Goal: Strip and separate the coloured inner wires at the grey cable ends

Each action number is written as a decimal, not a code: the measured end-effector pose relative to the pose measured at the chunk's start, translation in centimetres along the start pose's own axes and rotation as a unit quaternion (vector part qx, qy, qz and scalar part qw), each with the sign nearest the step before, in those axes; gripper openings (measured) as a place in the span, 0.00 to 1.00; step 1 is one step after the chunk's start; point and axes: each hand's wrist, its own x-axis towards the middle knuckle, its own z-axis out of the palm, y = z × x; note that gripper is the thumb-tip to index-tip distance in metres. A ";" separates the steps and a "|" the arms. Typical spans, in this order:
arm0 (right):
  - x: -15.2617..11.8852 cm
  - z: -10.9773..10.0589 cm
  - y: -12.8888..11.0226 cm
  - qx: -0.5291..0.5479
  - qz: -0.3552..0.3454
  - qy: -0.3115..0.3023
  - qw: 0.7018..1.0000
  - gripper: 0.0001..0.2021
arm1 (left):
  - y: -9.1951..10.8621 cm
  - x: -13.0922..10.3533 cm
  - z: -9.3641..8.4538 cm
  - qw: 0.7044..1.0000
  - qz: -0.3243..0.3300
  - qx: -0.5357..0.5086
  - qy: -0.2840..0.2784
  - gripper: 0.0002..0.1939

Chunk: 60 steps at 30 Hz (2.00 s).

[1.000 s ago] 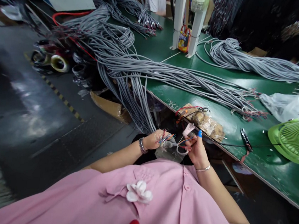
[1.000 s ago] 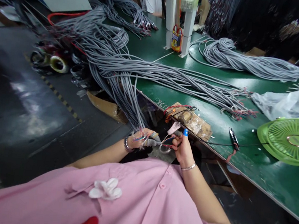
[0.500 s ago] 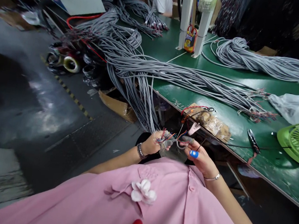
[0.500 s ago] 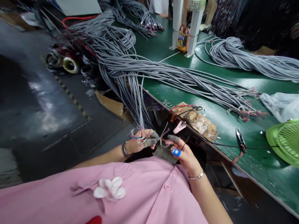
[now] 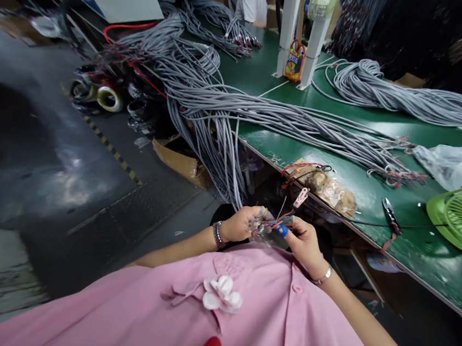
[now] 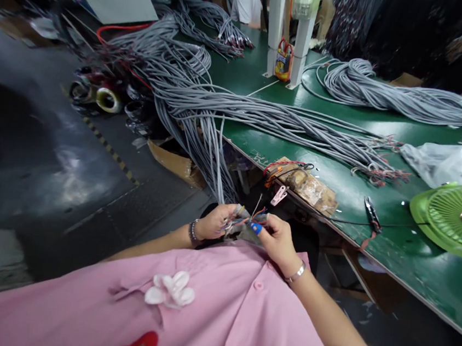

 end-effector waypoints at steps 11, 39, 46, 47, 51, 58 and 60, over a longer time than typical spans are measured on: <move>3.4 -3.0 2.8 0.341 0.194 0.070 0.917 0.19 | 0.3 1.8 0.6 1.000 -0.015 0.009 0.012 0.21; 4.6 -1.9 4.1 0.431 0.187 0.099 0.877 0.25 | -1.2 1.9 0.6 0.999 -0.010 -0.029 -0.010 0.21; 0.7 -2.4 3.7 0.320 0.131 -0.060 0.936 0.27 | -1.7 -0.4 0.5 0.998 -0.030 -0.004 0.061 0.20; 0.4 -2.2 3.2 0.291 0.122 -0.096 0.944 0.32 | -1.7 -0.6 0.6 0.997 -0.025 0.005 0.077 0.19; 0.3 -0.5 1.5 0.139 0.080 -0.093 0.983 0.30 | -1.1 -0.5 1.2 0.994 0.017 0.033 0.106 0.17; 0.9 0.5 0.6 -0.048 -0.039 0.012 0.998 0.05 | 0.0 0.2 0.1 0.999 -0.049 -0.003 -0.005 0.22; 0.9 0.0 0.3 -0.059 -0.059 -0.012 0.996 0.05 | 0.4 0.6 -0.9 0.986 -0.090 -0.066 -0.121 0.26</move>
